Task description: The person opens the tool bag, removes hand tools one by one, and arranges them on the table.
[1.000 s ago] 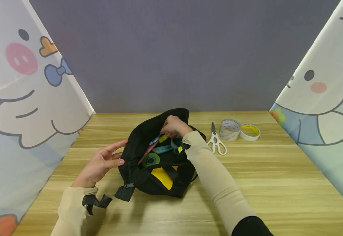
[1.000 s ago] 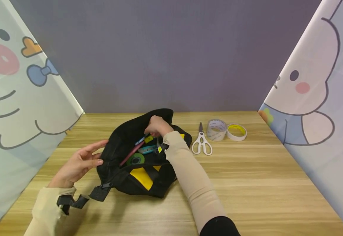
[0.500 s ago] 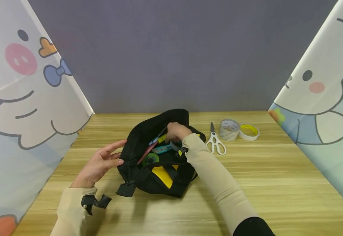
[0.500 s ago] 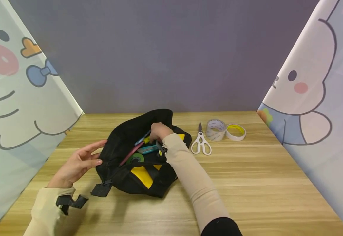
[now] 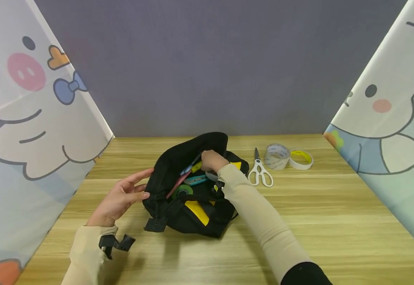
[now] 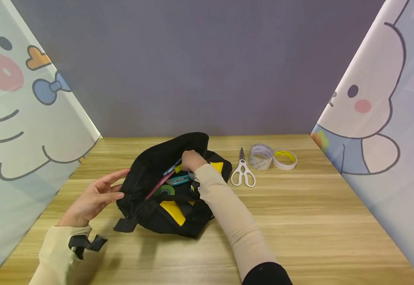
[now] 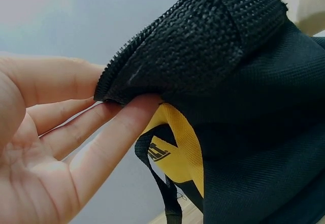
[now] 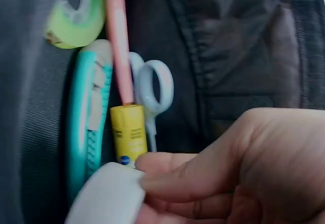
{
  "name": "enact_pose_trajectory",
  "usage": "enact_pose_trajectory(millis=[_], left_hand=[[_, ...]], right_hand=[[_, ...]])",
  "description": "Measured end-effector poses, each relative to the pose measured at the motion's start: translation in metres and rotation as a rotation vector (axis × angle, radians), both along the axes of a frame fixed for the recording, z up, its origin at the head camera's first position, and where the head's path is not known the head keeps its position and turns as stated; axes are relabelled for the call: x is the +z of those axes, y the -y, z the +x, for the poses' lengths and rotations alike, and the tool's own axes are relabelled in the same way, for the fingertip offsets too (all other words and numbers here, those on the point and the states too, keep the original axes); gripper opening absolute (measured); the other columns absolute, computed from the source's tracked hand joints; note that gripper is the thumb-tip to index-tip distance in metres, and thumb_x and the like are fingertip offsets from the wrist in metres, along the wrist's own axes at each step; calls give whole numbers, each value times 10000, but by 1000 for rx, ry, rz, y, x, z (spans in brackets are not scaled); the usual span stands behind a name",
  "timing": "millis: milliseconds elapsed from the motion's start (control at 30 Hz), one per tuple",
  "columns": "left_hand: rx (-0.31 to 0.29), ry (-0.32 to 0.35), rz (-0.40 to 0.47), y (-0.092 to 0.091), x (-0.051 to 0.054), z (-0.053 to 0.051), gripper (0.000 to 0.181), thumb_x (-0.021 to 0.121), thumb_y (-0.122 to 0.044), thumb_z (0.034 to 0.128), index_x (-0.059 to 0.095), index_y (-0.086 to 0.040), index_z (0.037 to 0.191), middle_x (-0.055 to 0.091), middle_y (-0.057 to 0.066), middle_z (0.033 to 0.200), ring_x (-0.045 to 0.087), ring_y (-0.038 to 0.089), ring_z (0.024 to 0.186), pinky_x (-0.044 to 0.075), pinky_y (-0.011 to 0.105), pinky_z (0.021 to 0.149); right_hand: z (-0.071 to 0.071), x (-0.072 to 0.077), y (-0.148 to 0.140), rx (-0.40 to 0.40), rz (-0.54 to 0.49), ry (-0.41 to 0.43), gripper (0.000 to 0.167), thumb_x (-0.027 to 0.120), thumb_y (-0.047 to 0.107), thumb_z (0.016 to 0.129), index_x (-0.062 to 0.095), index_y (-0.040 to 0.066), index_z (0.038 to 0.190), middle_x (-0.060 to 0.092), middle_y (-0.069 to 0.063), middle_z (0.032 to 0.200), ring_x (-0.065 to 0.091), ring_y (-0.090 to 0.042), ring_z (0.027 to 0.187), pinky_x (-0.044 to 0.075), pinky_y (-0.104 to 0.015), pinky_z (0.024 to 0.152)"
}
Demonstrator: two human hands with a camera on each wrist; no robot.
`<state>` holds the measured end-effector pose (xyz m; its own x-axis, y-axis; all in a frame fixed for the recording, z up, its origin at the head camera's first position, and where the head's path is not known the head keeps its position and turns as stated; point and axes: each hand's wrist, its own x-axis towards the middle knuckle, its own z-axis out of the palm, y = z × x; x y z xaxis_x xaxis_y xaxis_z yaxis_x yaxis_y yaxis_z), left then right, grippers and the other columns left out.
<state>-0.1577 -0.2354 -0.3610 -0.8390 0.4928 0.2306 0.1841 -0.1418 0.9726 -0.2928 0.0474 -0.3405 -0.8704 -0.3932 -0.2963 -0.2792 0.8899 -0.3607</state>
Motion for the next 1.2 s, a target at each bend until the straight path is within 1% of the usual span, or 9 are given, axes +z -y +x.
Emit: enact_pose_trajectory(millis=[167, 267, 400, 467, 600, 800, 900, 1000, 1200], left_hand=[[-2, -5, 3, 0, -1, -2, 638, 548, 161, 933, 485, -140, 1493, 424, -81, 1486, 595, 77, 951, 537, 200, 767], [-6, -16, 6, 0, 0, -2, 628, 550, 157, 935, 494, -139, 1486, 432, -74, 1484, 594, 82, 945, 536, 197, 758], [-12, -27, 9, 0, 1, -2, 633, 543, 165, 933, 495, -140, 1485, 430, -65, 1486, 597, 83, 944, 535, 197, 757], [-9, -25, 6, 0, 2, -1, 642, 536, 171, 931, 491, -144, 1488, 424, -65, 1487, 603, 78, 950, 536, 199, 765], [-2, -16, 0, 1, 1, 0, 646, 533, 170, 932, 486, -149, 1492, 417, -68, 1487, 610, 83, 974, 539, 208, 778], [-2, -19, 1, 1, 0, 1, 646, 539, 169, 930, 483, -142, 1494, 425, -73, 1485, 610, 91, 1017, 540, 212, 788], [-9, -24, 7, 1, -1, 1, 654, 535, 180, 925, 490, -147, 1490, 424, -68, 1488, 609, 90, 1009, 538, 209, 782], [-14, -20, 10, 1, -1, 0, 656, 535, 179, 926, 489, -151, 1490, 421, -63, 1492, 615, 97, 1031, 538, 208, 784], [-14, -6, 17, 0, -1, 0, 653, 539, 175, 927, 481, -141, 1496, 417, -67, 1494, 611, 114, 1086, 541, 214, 803]], right_hand=[[-2, 8, -9, -63, -101, -27, 493, 546, 26, 955, 366, 146, 512, 302, 6, 465, 283, -129, 401, 270, -253, 435], [-2, 13, -12, -127, -162, -59, 450, 650, 63, 917, 477, 122, 507, 430, -26, 468, 411, -145, 397, 363, -254, 425], [-1, 17, -13, -205, -200, -114, 210, 833, 128, 809, 684, 38, 691, 626, -113, 635, 586, -207, 511, 503, -302, 504], [-1, 17, -12, -217, -197, -135, 222, 883, 163, 764, 721, 17, 808, 668, -137, 759, 634, -239, 626, 541, -327, 585], [-1, 16, -12, -195, -186, -156, 254, 900, 181, 745, 696, 48, 820, 635, -89, 821, 605, -239, 758, 533, -335, 681], [3, 24, -21, -119, -250, -190, 202, 803, 70, 797, 689, 44, 633, 666, -79, 681, 543, -191, 623, 474, -306, 594], [4, 33, -25, -106, -268, -211, 55, 770, 75, 824, 773, 22, 809, 731, -106, 896, 618, -211, 735, 521, -324, 658], [5, 44, -29, -100, -251, -209, 187, 747, 99, 864, 770, 16, 1030, 707, -126, 1117, 657, -257, 909, 550, -360, 747], [6, 62, -33, -83, -229, -220, 251, 710, 100, 919, 736, -13, 1141, 688, -159, 1184, 652, -295, 1002, 543, -366, 788]])
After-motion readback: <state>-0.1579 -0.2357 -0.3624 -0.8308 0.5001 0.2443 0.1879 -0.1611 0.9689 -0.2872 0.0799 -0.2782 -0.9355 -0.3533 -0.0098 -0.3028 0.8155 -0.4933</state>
